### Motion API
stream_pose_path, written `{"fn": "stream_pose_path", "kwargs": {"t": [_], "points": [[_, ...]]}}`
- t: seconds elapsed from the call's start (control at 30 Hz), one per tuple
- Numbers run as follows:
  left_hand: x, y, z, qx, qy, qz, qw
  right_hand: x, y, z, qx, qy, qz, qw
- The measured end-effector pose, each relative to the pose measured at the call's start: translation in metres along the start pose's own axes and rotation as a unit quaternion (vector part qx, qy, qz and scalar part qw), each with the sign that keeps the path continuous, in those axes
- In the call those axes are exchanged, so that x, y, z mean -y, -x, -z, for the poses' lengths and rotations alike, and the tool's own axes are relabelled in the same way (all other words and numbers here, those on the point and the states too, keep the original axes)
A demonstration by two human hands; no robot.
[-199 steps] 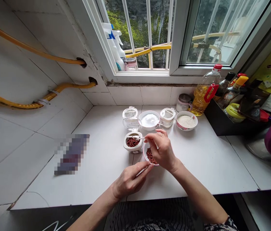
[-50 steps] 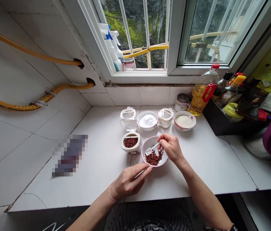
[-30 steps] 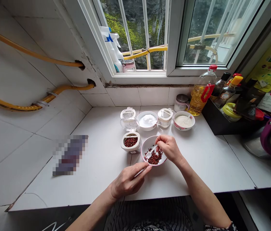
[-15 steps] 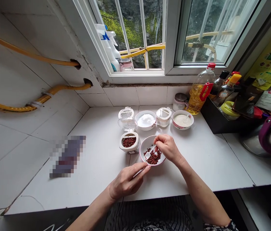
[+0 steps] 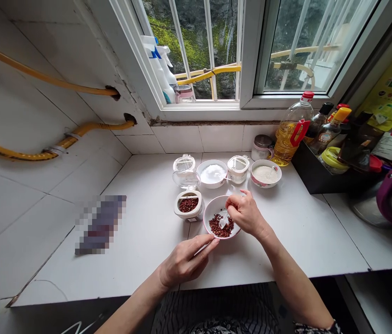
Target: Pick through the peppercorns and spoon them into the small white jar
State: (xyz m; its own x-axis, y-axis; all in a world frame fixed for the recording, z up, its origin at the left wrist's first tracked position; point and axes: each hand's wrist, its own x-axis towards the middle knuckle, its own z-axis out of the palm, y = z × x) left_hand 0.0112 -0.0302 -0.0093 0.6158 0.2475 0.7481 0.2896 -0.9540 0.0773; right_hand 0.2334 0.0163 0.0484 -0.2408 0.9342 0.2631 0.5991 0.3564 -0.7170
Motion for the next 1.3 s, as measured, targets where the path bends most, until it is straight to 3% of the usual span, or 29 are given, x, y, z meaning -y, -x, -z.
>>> {"fn": "stream_pose_path", "kwargs": {"t": [0.13,0.37,0.53,0.63,0.83,0.93,1.07,1.17,1.23,1.3], "points": [[0.000,0.001,0.000,0.011,-0.001,0.004,1.000,0.000,0.001,-0.004,0.037,-0.023,0.005,0.999],[0.001,-0.002,0.000,-0.004,0.007,-0.003,1.000,0.002,0.000,0.003,-0.033,-0.078,-0.054,0.995],[0.001,-0.003,0.001,-0.008,0.006,-0.003,1.000,0.003,-0.002,0.007,-0.043,-0.199,-0.142,0.969],[0.001,-0.003,0.001,-0.009,0.007,-0.005,1.000,0.006,-0.006,0.008,-0.066,-0.243,-0.152,0.956],[0.001,-0.003,0.001,-0.006,0.008,-0.004,1.000,0.025,-0.009,-0.006,-0.147,-0.209,-0.053,0.965],[0.000,-0.003,0.001,-0.004,0.007,-0.007,1.000,0.034,-0.008,-0.018,-0.148,-0.085,0.078,0.982],[0.000,-0.005,0.001,-0.008,0.012,0.000,1.000,0.035,-0.005,-0.022,-0.109,0.067,0.235,0.964],[0.000,-0.005,0.001,-0.013,0.008,0.000,1.000,0.026,-0.004,-0.010,-0.150,0.069,0.248,0.955],[0.000,-0.004,0.001,-0.012,0.003,-0.001,1.000,0.018,-0.003,0.001,-0.182,0.059,0.213,0.958],[0.000,-0.004,0.001,-0.009,0.003,0.000,1.000,0.008,-0.001,0.010,-0.173,0.084,0.180,0.965]]}}
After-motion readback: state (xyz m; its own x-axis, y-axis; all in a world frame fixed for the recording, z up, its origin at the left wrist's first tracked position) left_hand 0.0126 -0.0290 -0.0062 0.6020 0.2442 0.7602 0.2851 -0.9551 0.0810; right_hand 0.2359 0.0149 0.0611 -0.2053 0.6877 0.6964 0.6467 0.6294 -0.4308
